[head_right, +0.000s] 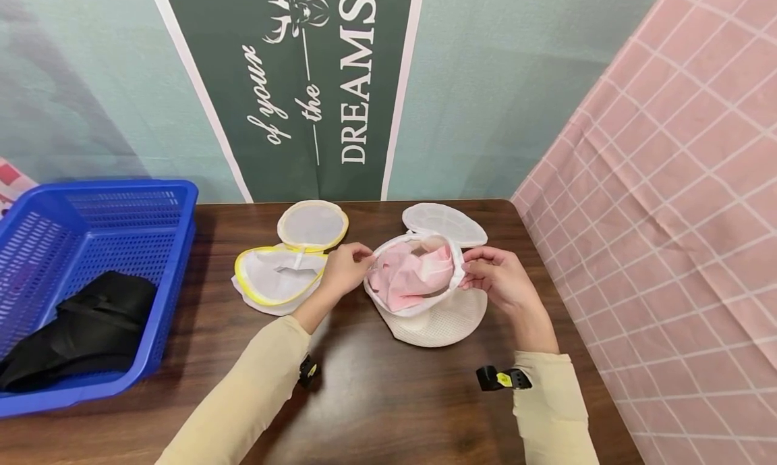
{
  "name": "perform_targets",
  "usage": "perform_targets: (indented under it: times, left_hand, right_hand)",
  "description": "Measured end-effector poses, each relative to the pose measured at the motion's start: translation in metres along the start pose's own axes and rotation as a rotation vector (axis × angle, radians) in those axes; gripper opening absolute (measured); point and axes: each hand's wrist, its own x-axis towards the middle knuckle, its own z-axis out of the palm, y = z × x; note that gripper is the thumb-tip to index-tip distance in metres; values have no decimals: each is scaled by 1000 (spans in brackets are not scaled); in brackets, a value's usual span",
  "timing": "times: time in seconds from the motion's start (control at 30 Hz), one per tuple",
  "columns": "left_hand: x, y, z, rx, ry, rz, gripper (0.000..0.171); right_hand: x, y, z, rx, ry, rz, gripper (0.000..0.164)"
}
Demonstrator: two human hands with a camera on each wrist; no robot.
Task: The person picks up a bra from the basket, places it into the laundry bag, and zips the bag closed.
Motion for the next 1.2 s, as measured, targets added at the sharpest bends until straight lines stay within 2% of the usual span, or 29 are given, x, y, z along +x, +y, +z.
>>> perform_targets:
  times: [0.13,0.27,0.43,0.57,0.7,0.9,1.2]
  left_hand:
    - [1,-8,5,131,-28,-131,19]
    - [4,-14,8,156,-66,-202,20]
    - [7,-16,12,81,-106,-248,21]
    - [7,-18,14,47,-99,-259,20]
    - [7,-18,15,20,-80,-267,10]
    - [7,-11,8,-108,-57,-260,8]
    - [5,8,-9,-306,-61,-277,6]
  right_hand:
    - [-3,1,-4,8,-20,-6,30]
    - [-5,2,-8,-3,-34,-7,33]
    - [-6,3,-10,-14,-47,0,33]
    - [-7,3,-12,-21,-54,6,34]
    - [-7,3,-13,-28,-54,9,35]
    - [-6,2,-13,-18,-50,-3,32]
    - [-11,7,-19,-56,39,11,28]
